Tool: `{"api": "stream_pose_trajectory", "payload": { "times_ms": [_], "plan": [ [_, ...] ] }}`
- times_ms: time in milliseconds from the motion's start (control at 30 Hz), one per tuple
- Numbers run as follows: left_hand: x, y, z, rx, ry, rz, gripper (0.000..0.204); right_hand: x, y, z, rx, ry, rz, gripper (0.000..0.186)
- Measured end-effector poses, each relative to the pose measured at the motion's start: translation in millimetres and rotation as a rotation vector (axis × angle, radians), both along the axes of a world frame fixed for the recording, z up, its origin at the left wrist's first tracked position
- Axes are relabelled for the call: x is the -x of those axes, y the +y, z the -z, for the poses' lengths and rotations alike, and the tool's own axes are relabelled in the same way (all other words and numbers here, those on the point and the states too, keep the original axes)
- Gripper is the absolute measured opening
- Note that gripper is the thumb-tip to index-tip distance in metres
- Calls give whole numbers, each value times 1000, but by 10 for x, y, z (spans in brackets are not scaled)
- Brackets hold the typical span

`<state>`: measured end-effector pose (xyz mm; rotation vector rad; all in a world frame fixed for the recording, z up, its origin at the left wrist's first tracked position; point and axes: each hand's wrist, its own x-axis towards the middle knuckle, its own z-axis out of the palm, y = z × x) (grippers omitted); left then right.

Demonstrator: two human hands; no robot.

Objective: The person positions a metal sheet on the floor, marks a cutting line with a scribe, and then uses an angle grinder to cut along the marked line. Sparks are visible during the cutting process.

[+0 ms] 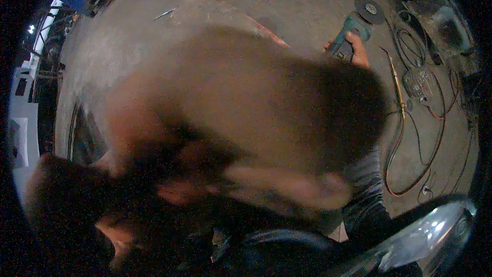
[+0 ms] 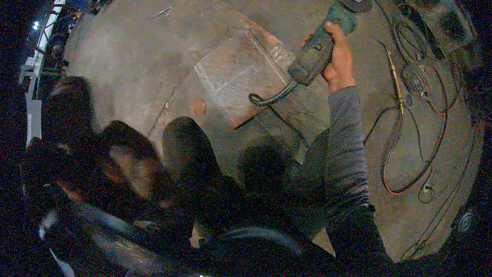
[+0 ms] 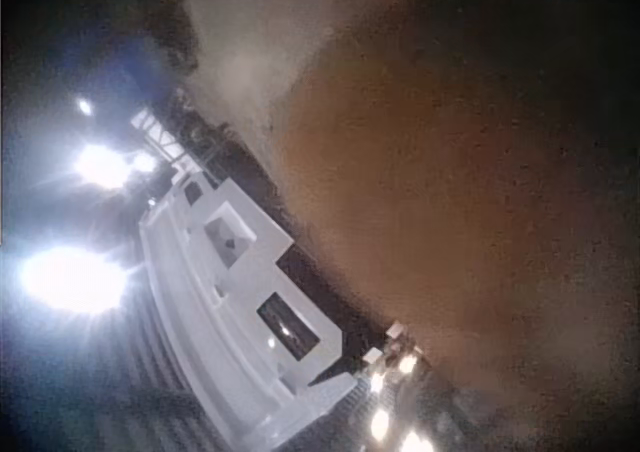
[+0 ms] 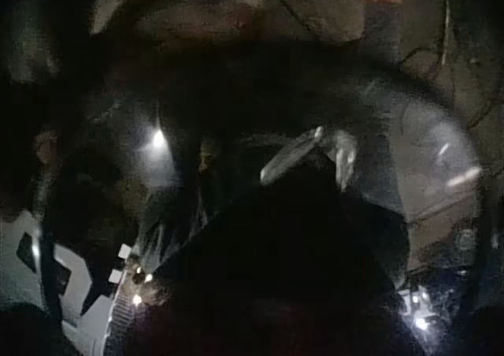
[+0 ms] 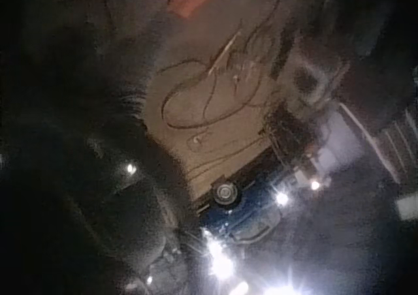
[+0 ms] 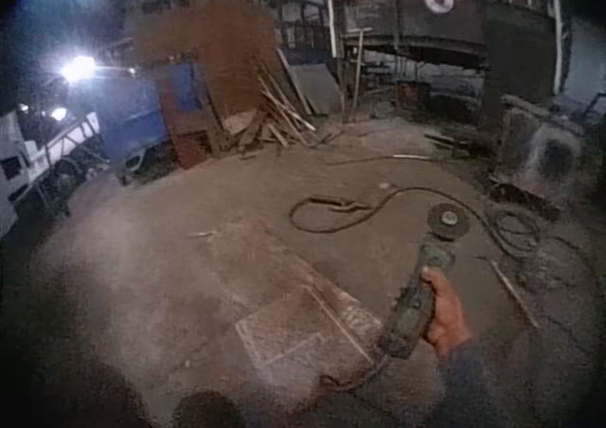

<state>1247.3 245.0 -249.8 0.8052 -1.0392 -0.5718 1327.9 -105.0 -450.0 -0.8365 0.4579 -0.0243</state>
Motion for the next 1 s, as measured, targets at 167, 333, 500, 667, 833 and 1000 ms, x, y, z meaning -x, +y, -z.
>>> {"api": "stream_pose_trajectory", "payload": {
  "times_ms": [167,333,500,667,833,1000],
  "plan": [
    [-95,-5,91,38,2,7,19,-26,-189,148,63,-81,33,35],
    [-50,36,60,41,-7,10,19,-6,-77,106,119,-115,26,42],
    [57,75,192,41,21,-18,19,4,-31,79,63,-77,21,39],
    [79,119,210,14,25,-85,20,-43,-76,147,138,-88,-18,56],
    [102,171,290,13,35,-124,21,-14,-176,147,195,-94,-38,54],
    [181,182,213,-34,23,-191,21,-54,-68,103,127,-132,-68,49]
  ]
}}
